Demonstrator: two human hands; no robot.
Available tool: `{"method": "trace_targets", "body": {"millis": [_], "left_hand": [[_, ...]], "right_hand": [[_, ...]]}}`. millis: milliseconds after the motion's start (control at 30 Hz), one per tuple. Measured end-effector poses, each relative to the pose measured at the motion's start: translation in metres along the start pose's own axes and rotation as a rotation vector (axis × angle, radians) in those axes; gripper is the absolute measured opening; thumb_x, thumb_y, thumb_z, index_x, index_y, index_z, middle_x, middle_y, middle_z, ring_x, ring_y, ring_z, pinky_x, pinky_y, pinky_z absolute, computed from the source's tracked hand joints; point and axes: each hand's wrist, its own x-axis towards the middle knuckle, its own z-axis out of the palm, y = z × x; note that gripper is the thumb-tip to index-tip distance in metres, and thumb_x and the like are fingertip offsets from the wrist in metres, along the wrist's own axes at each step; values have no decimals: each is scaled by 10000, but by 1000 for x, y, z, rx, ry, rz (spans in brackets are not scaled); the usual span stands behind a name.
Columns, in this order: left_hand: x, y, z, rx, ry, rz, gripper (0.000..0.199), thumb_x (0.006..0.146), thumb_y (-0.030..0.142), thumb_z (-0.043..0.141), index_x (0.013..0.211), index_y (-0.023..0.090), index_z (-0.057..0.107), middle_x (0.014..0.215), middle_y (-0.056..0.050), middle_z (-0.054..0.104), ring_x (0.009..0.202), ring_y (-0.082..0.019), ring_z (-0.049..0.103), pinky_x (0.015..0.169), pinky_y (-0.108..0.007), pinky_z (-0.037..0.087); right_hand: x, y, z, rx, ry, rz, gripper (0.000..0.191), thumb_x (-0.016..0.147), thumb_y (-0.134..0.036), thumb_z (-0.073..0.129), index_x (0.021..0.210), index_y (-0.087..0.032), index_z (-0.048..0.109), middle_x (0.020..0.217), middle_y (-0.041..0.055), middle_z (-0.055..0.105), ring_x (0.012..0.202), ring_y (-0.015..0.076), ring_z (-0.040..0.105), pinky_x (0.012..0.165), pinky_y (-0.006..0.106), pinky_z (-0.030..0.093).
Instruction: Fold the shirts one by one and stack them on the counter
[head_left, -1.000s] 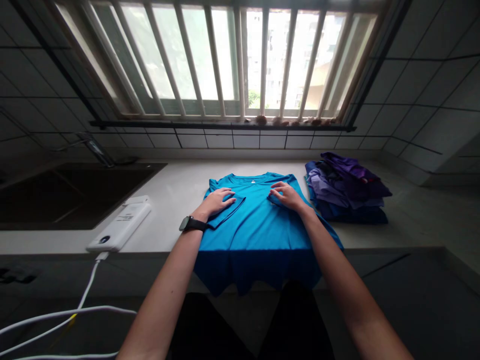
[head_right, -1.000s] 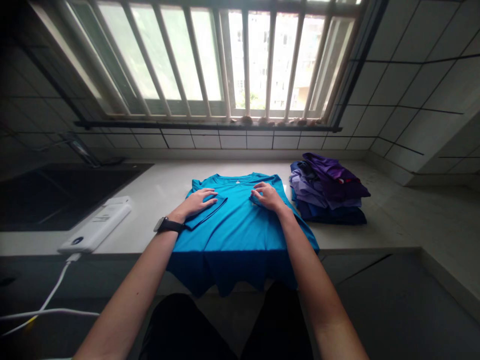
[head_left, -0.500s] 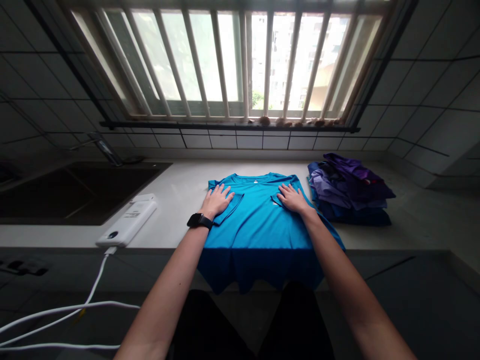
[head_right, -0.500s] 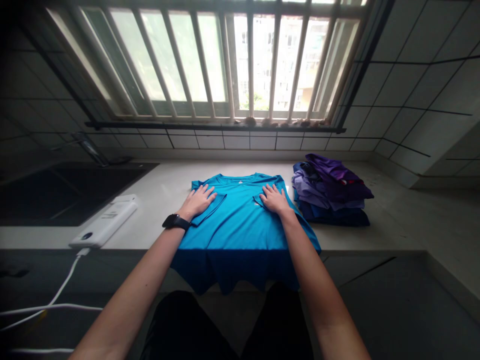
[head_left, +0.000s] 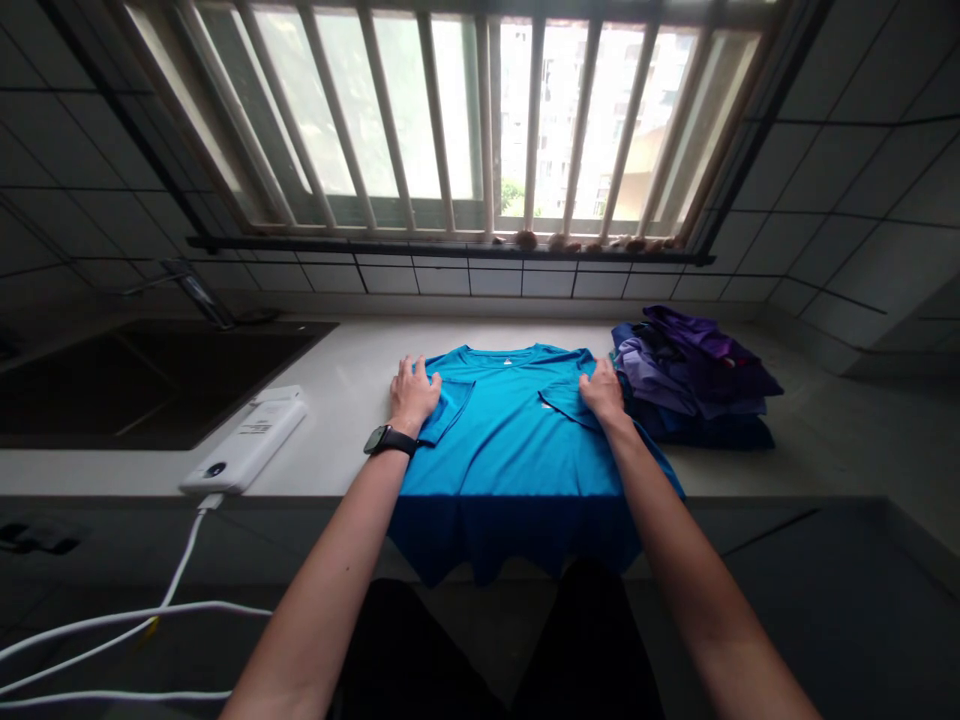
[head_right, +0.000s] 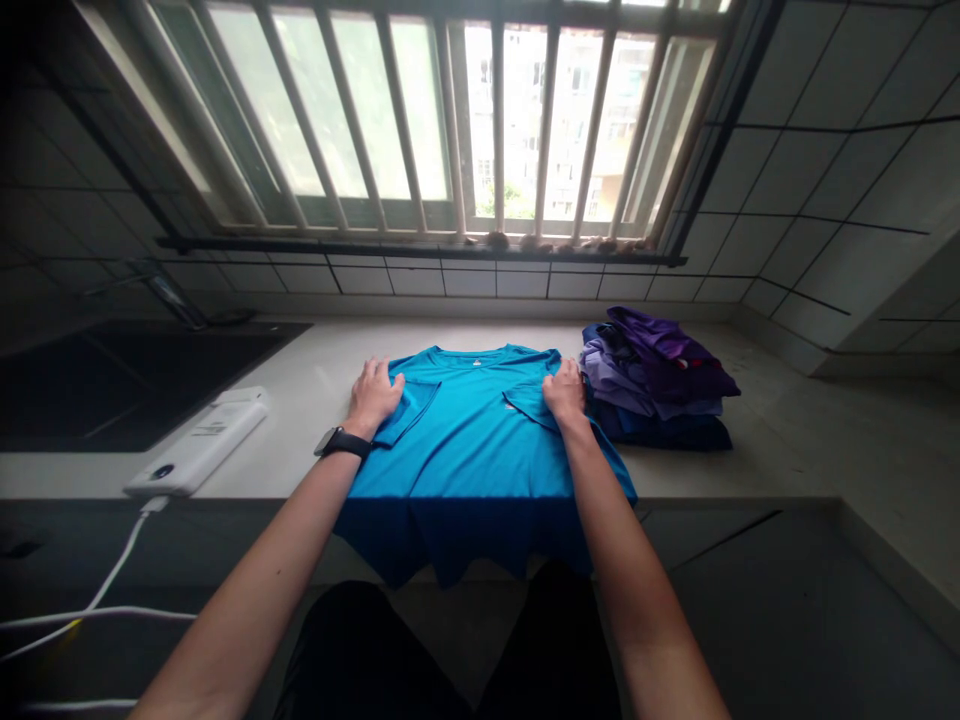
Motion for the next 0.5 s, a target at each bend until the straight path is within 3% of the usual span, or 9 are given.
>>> {"method": "trace_targets", "body": {"millis": [133, 267, 367, 433, 500], "left_hand": [[7, -11, -2, -120, 1, -123, 584, 884, 173, 564, 1462, 107, 512, 1460, -253, 621, 1436, -385, 529, 1241, -567, 332], [11, -21, -6, -340, 9, -27, 685, 682, 14, 587, 1344, 178, 529, 1183, -126, 750, 1179, -285, 698, 1067, -416, 526], [11, -21, -6, -445, -3, 76, 745, 596, -16, 552, 1307, 204, 528, 998, -36, 735, 1036, -217, 720, 986, -342, 565], [11, -18, -5, -453, -27, 98, 794, 567, -10, 559, 1332, 200, 527, 991, -28, 720, 1007, -211, 719, 965, -333, 576], [10, -14, -5, -423, -57, 62, 871, 556, 7, 593, 1407, 166, 504, 1105, -78, 720, 1051, -234, 717, 957, -331, 582]], "right_hand": [[0, 1, -4, -2, -9, 133, 549, 947, -224, 544, 1471, -60, 541, 1275, 249, 696, 1204, 346, 679, 1004, 403, 523], [2, 2, -4, 43, -16, 104, 596, 845, -114, 591, 1440, -101, 581, 1247, 187, 736, 1205, 304, 682, 994, 344, 523], [4, 0, -5, 86, 2, 78, 627, 807, -28, 541, 1424, -115, 607, 1194, 136, 772, 1172, 264, 701, 1000, 307, 521], [3, -1, -5, 96, 10, 71, 604, 824, -39, 525, 1415, -115, 626, 1149, 126, 789, 1163, 262, 706, 1016, 304, 517], [2, -2, -5, 119, 1, 58, 614, 819, -54, 525, 1420, -119, 628, 1121, 122, 799, 1152, 271, 711, 1023, 316, 518]]}}
